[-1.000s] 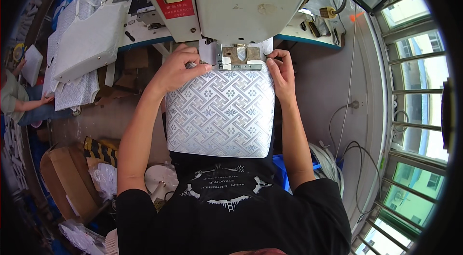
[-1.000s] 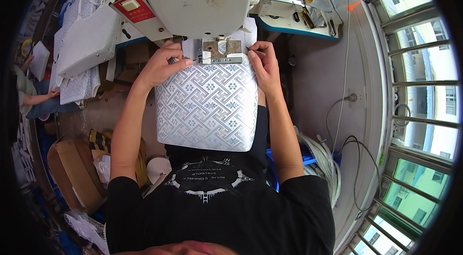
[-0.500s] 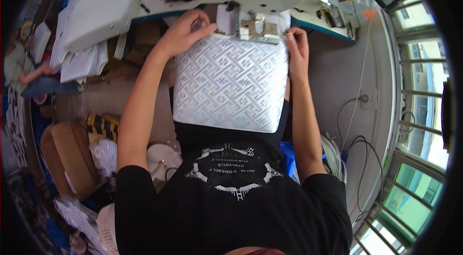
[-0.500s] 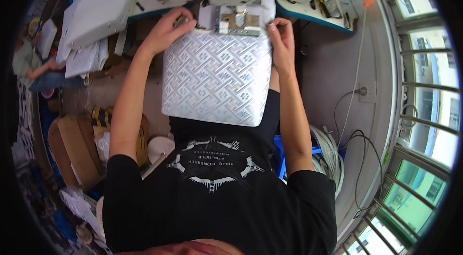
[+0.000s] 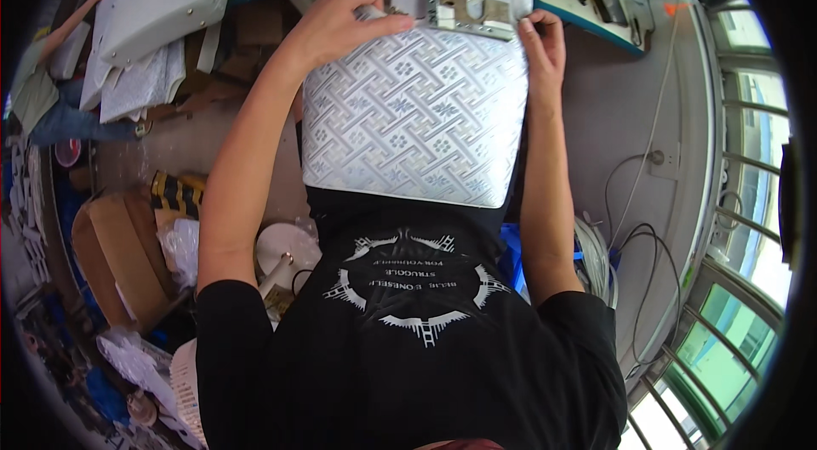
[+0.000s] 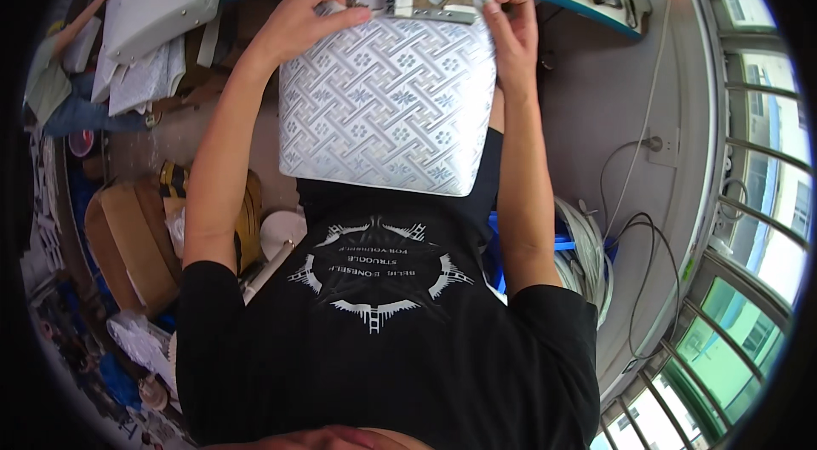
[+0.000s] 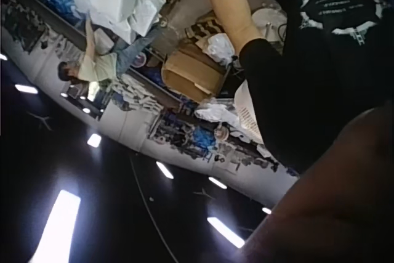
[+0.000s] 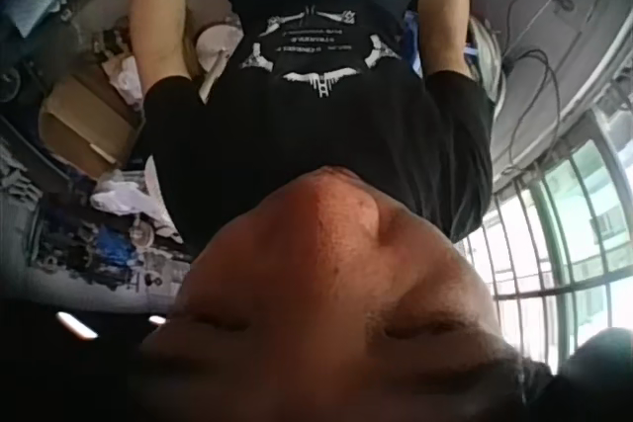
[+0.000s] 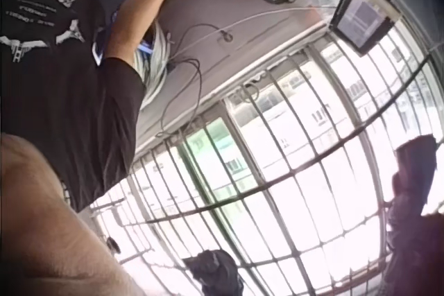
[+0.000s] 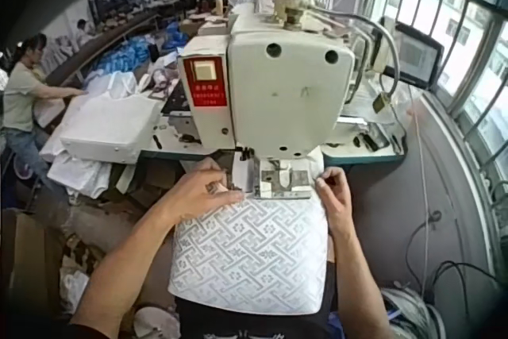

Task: Using an industrial sewing machine to assemble white patterned handbags.

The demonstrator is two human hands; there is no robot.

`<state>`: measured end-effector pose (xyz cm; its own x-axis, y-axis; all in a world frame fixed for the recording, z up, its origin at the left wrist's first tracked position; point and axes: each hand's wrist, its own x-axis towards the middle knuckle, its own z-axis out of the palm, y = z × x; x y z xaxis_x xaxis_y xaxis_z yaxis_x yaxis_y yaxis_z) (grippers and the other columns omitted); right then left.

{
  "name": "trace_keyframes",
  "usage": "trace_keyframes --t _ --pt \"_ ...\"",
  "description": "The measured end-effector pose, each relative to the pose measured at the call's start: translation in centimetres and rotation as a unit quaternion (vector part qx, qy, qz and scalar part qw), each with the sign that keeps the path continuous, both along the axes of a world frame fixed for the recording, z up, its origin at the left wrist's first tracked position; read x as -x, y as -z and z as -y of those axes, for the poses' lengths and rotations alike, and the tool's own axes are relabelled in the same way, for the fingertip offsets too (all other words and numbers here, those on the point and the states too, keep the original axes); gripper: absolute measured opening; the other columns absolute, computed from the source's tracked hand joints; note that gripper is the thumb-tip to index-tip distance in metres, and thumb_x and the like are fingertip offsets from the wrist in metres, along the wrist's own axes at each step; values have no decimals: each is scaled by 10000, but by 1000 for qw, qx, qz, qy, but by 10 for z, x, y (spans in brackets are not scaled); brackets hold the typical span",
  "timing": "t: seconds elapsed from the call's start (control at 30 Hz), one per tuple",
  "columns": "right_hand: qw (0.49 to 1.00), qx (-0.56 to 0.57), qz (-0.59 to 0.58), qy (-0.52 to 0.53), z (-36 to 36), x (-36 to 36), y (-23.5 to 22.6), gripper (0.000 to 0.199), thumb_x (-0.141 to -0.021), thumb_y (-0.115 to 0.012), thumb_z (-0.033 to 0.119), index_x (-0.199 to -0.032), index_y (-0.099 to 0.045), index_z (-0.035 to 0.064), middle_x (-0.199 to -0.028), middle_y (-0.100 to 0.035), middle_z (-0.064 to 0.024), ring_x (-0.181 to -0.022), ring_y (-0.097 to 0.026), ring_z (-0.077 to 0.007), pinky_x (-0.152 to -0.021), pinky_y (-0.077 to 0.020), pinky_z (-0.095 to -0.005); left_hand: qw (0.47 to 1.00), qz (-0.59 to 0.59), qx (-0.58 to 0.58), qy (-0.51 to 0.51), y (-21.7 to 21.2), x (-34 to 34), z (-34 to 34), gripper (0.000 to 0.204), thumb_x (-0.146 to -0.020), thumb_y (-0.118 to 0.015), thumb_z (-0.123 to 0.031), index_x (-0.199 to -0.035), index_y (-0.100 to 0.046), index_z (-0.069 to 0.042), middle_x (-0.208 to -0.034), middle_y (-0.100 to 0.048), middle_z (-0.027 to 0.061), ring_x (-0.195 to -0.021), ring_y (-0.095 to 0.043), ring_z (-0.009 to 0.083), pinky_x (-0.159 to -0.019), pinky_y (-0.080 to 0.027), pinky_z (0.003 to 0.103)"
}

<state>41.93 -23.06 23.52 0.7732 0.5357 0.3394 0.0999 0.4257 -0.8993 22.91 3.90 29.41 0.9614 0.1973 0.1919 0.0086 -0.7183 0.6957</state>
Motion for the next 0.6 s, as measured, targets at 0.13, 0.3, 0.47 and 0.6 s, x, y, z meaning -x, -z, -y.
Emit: trace_keyframes --t 0.13,0.3,0.47,0.6 --pt "999 1 -35 -34 -1 4 -4 140 -1058 -645 67 -1175 -570 58 -1072 -566 16 -968 -530 -42 -860 -430 -187 999 -4 40 -30 -5 8 4 428 -874 -866 -384 -849 -641 -20 -1047 -534 61 -998 -550 207 -930 -436 314" --pt "998 3 -56 -31 -4 7 -2 159 -1062 -646 77 -1183 -542 72 -1019 -590 17 -880 -536 -31 -767 -430 -179 999 24 36 -33 -3 4 2 457 -835 -895 -387 -842 -631 -14 -1056 -518 78 -1027 -528 230 -928 -428 327" --pt "999 12 -33 -3 -6 10 -9 161 -1069 -640 81 -1184 -527 74 -977 -601 19 -833 -536 -26 -719 -426 -175 998 34 34 -34 -5 1 0 476 -812 -911 -401 -834 -634 -15 -1053 -512 79 -1023 -521 235 -924 -428 327" --pt "999 12 -34 -8 -8 10 -16 175 -1071 -642 91 -1191 -517 72 -973 -592 17 -831 -533 -27 -715 -427 -177 998 15 60 -31 -5 -5 -7 517 -785 -910 -479 -794 -671 -21 -1065 -517 92 -1093 -526 283 -957 -451 368"
